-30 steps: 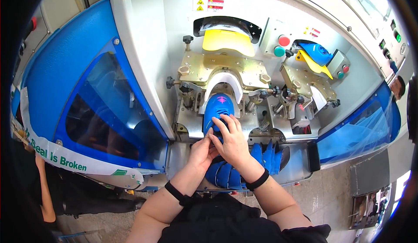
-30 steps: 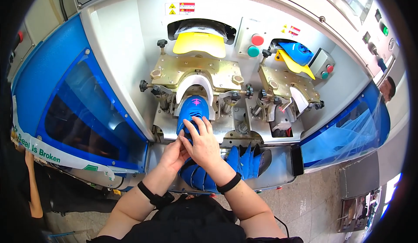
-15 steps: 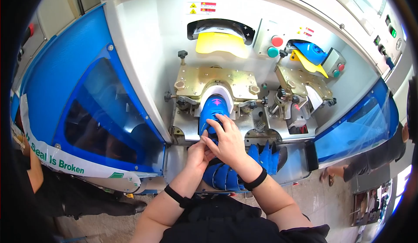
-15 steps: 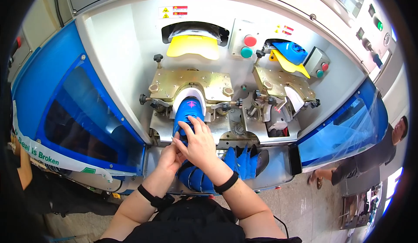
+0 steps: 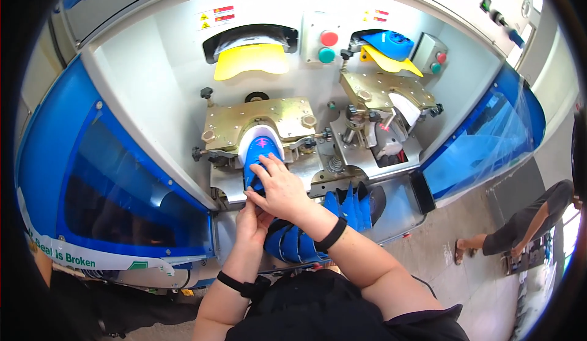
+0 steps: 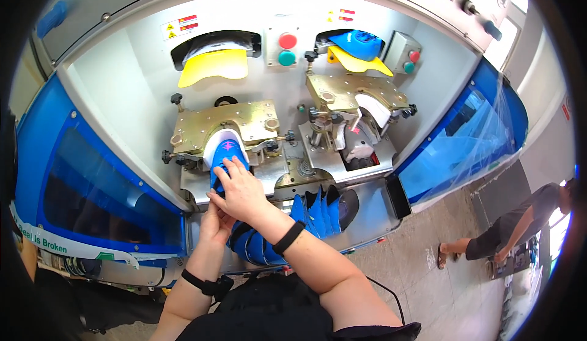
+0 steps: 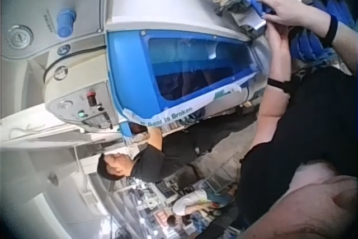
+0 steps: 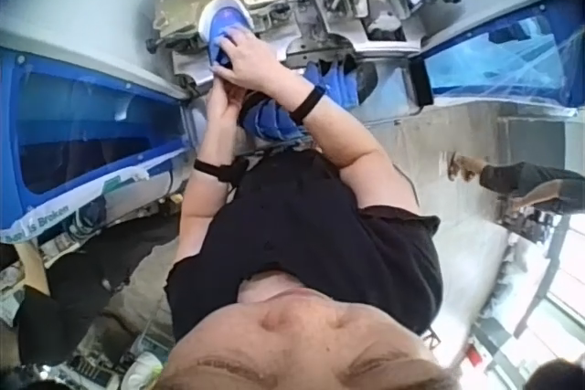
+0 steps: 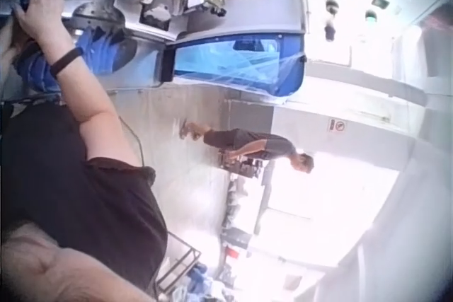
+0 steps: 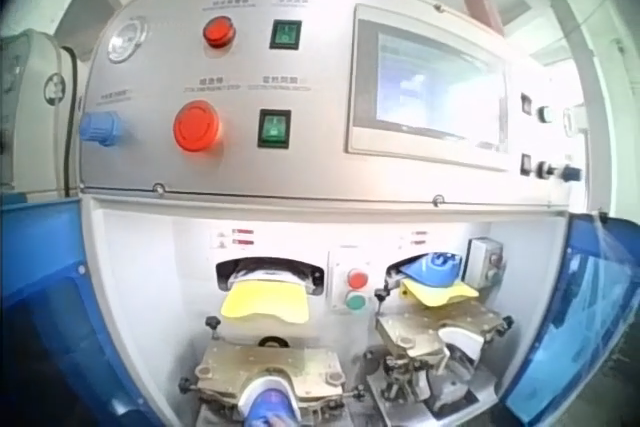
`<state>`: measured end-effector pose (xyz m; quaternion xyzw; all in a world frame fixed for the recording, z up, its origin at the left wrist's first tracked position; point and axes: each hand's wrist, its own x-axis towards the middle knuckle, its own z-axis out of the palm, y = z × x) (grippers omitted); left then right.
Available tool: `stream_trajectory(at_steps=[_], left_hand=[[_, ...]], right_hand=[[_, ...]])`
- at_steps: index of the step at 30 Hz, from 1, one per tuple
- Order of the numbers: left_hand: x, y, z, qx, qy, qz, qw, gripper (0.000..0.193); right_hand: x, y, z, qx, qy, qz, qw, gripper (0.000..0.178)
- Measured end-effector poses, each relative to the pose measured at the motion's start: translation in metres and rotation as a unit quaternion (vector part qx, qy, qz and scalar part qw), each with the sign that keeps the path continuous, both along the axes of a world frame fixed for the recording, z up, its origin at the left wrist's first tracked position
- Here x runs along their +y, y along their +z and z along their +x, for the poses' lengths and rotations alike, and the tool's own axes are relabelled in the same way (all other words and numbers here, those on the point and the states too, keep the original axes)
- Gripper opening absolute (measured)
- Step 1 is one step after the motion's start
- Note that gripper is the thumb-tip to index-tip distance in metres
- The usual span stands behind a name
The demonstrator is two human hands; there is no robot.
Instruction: Operating a shoe lasting machine to shape and attach shoe uppers.
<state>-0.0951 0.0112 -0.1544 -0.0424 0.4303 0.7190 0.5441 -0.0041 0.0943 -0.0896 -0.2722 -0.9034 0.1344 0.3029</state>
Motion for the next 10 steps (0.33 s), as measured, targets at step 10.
stream_trajectory(at_steps=[10], left_hand=[[0.035,-0.025,-0.011,0.023,-0.133,0.191,0.972,0.058]], right_hand=[[0.030,-0.022,-0.006,0.048,-0.058,0.008,0.997,0.068]])
